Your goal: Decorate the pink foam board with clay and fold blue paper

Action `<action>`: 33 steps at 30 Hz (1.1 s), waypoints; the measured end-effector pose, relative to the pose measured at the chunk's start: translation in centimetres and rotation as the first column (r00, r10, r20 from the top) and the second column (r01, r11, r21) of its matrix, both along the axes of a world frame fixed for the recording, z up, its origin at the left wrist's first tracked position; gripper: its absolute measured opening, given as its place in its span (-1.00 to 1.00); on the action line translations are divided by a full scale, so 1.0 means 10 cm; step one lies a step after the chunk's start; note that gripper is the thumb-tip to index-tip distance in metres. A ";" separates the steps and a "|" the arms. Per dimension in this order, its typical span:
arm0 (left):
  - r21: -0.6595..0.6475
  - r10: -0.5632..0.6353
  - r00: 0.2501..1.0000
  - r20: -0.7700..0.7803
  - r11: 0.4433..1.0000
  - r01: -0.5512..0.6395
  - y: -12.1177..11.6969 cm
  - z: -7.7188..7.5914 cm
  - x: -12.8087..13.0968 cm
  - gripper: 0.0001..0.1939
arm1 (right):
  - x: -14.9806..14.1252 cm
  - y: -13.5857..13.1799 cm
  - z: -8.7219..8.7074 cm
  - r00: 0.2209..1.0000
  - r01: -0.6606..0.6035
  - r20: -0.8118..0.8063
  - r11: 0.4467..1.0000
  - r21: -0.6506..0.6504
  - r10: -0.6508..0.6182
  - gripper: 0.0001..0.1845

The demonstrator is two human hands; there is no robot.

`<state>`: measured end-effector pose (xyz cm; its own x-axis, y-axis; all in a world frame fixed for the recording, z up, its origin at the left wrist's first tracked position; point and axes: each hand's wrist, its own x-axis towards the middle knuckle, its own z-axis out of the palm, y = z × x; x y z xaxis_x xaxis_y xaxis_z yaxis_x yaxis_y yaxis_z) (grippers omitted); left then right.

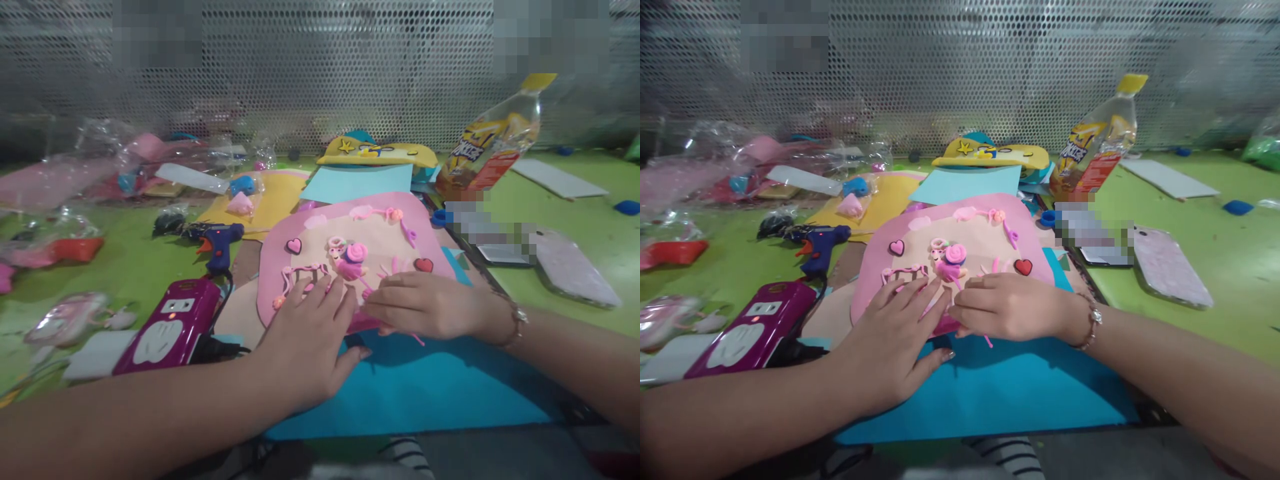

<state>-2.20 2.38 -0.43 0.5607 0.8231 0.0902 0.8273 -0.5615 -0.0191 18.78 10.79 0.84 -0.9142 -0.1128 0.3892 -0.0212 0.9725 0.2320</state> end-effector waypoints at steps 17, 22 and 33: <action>0.008 -0.007 1.000 -0.004 1.000 0.007 -0.01 -0.03 -0.01 -0.31 | -0.01 0.04 -0.04 0.999 0.027 0.026 0.994 -0.106 -0.025 -0.72; 0.038 -0.010 1.000 0.010 0.999 0.010 -0.01 -0.03 -0.01 -0.32 | 0.00 0.05 -0.04 0.999 0.025 -0.030 0.984 -0.175 -0.031 -0.74; 0.026 -0.007 1.000 -0.015 1.000 0.007 0.01 -0.03 -0.02 -0.28 | -0.03 0.03 -0.03 0.996 0.058 -0.049 0.966 -0.254 -0.073 -0.71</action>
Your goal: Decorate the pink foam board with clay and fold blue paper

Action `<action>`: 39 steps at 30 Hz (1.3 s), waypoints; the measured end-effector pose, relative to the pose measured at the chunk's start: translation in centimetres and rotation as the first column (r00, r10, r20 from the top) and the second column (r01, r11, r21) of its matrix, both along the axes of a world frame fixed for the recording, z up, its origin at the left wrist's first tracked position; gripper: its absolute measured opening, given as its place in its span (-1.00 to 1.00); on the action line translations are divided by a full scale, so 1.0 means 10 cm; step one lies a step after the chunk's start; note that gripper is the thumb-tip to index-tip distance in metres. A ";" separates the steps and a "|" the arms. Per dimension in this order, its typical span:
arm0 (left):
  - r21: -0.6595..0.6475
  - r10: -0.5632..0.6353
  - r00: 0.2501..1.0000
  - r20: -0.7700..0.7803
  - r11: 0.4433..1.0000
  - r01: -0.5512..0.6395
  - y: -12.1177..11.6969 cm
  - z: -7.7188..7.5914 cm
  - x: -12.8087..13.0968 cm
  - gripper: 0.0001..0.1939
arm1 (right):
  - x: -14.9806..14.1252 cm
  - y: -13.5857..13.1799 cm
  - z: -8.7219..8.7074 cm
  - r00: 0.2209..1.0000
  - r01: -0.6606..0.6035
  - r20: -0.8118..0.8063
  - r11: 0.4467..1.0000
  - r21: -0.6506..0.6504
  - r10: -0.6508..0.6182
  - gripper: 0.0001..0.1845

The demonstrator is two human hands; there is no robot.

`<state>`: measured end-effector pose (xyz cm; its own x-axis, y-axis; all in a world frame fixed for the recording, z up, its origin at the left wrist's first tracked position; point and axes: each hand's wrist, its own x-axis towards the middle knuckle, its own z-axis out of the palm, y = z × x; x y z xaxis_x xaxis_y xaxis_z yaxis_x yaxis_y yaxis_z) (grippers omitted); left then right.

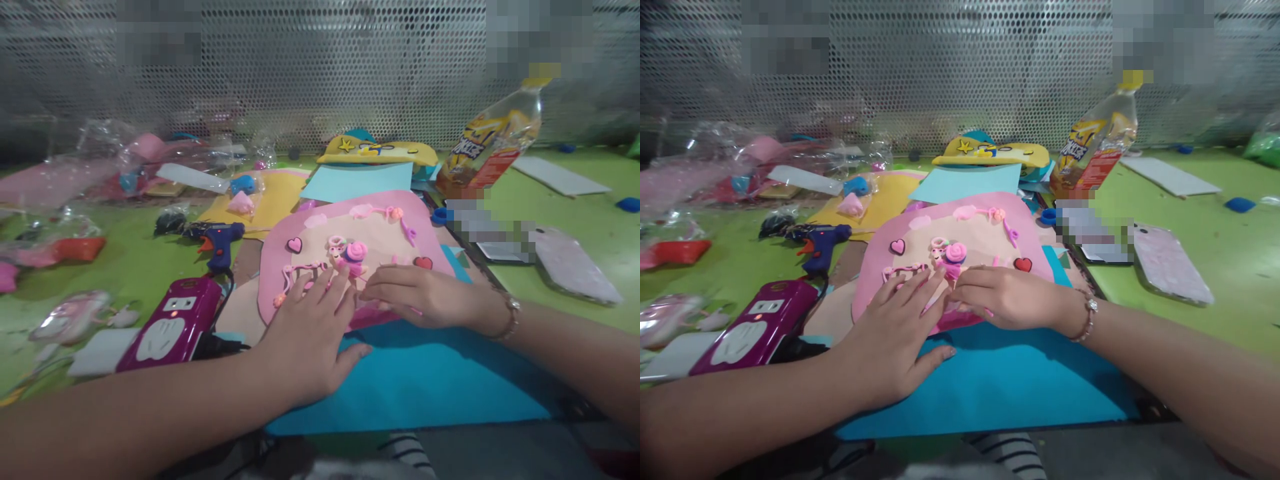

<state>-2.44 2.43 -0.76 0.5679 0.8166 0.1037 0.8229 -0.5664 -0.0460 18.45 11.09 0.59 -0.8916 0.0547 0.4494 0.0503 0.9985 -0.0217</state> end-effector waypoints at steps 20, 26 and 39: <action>-0.074 0.015 0.998 0.062 0.997 -0.010 0.03 -0.04 0.00 -0.11 | 0.12 0.00 0.13 0.993 0.018 -0.107 0.937 -0.350 -0.059 -0.64; -0.069 0.023 0.999 0.043 0.997 -0.020 0.03 -0.04 0.01 -0.11 | 0.08 0.03 0.04 0.994 -0.065 -0.108 0.927 -0.370 0.027 -0.65; -0.076 0.025 0.999 0.048 0.997 -0.021 0.02 -0.03 0.02 -0.09 | 0.04 0.01 0.00 0.999 0.007 0.043 0.993 -0.118 -0.002 -0.68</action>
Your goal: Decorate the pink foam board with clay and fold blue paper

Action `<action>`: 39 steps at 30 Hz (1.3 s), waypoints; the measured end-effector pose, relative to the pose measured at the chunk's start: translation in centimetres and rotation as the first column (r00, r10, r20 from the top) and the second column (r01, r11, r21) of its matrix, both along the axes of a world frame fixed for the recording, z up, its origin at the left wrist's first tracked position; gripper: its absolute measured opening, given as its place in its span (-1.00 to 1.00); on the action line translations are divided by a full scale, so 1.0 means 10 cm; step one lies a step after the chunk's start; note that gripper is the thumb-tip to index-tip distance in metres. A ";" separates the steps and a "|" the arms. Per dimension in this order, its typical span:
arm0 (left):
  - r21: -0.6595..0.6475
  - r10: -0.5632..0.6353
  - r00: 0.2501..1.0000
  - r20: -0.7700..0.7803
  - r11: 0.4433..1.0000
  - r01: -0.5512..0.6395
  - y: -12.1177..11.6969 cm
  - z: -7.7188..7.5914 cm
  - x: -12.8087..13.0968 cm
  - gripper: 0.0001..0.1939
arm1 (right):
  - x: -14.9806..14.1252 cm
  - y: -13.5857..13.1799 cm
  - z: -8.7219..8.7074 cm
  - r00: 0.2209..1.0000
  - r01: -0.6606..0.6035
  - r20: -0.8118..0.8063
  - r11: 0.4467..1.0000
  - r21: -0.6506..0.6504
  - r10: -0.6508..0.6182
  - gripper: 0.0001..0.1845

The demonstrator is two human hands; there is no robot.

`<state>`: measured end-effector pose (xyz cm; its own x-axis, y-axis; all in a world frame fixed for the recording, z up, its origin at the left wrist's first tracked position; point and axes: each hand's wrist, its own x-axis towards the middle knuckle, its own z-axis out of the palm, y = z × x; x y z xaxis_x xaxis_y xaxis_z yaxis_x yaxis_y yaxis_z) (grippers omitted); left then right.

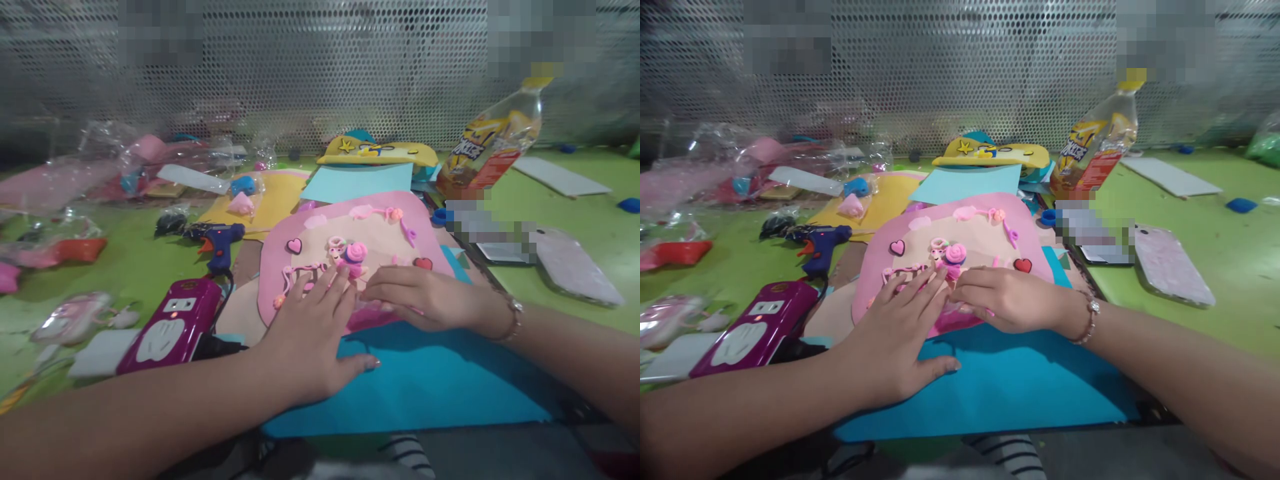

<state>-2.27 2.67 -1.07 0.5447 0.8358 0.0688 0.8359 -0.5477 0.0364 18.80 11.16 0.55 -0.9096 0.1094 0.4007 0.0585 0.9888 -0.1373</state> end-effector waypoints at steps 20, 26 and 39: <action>-0.017 0.000 1.000 0.011 1.000 0.001 0.00 0.00 -0.01 -0.10 | 0.02 0.06 0.03 0.990 -0.021 -0.137 0.925 -0.380 -0.033 -0.71; -0.032 -0.003 1.000 0.005 0.999 0.003 0.00 0.00 -0.01 -0.11 | 0.02 0.08 0.01 0.984 0.031 -0.145 0.904 -0.425 -0.102 -0.66; -0.065 0.002 1.000 0.014 0.998 -0.001 0.02 0.02 0.00 -0.10 | 0.01 0.12 0.05 0.957 0.102 -0.146 0.764 -0.637 -0.250 -0.59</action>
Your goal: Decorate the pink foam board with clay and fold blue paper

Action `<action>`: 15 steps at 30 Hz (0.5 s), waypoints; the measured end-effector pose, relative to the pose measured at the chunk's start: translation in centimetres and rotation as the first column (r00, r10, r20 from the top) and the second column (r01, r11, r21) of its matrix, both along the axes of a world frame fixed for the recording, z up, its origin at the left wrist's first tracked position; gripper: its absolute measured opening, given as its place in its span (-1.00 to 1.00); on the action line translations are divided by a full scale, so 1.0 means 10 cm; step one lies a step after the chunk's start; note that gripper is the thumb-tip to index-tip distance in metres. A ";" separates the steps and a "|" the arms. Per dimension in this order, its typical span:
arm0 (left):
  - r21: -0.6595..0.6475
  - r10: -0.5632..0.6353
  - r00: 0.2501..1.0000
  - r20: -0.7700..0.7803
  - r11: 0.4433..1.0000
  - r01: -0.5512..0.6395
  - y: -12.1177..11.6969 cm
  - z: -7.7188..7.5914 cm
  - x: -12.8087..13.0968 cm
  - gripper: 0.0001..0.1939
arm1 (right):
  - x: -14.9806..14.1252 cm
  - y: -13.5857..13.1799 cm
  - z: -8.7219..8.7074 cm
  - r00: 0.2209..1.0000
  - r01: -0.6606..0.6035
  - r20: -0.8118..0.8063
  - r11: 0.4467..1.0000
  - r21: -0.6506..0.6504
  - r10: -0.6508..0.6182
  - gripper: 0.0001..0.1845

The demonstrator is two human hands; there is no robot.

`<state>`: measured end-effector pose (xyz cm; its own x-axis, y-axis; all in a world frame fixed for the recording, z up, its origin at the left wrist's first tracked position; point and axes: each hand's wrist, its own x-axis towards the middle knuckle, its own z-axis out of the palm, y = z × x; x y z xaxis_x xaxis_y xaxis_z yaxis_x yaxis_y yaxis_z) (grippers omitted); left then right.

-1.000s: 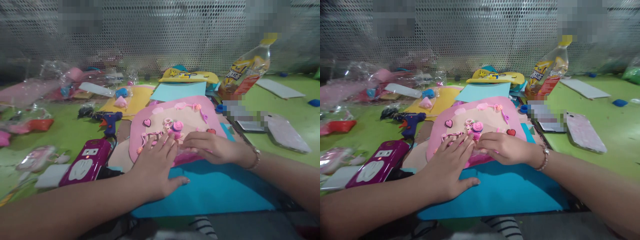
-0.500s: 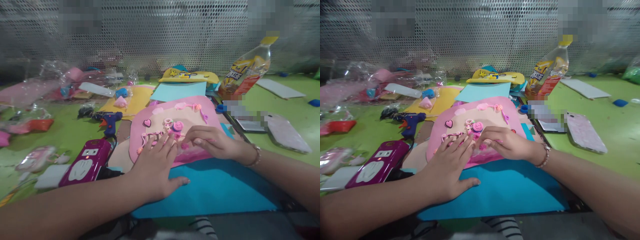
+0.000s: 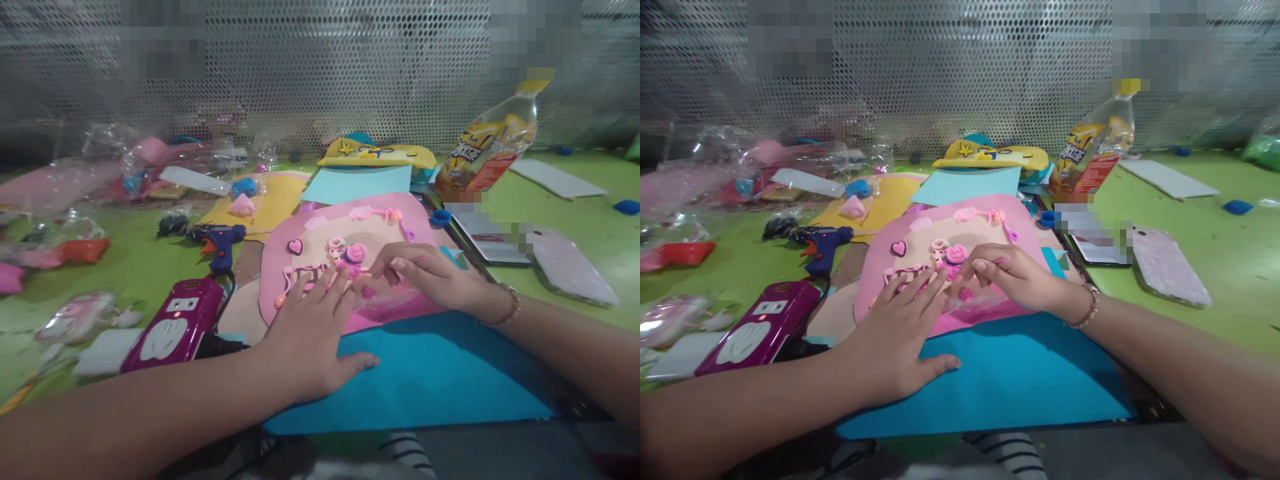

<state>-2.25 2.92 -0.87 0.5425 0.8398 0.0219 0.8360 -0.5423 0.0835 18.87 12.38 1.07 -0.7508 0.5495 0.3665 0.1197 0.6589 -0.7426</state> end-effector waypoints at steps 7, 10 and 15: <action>-0.004 0.008 1.000 0.020 1.000 -0.008 0.00 0.00 0.00 -0.12 | 0.05 0.02 -0.04 1.000 0.002 -0.021 0.999 -0.051 -0.003 -0.59; -0.013 0.010 1.000 0.023 1.000 -0.010 -0.01 -0.01 -0.01 -0.11 | 0.05 0.02 -0.04 1.000 0.007 -0.005 0.998 -0.055 -0.007 -0.61; -0.020 0.011 1.000 0.026 1.000 -0.010 -0.01 -0.01 -0.01 -0.11 | 0.05 0.02 -0.05 1.000 0.022 0.009 0.997 -0.069 -0.021 -0.60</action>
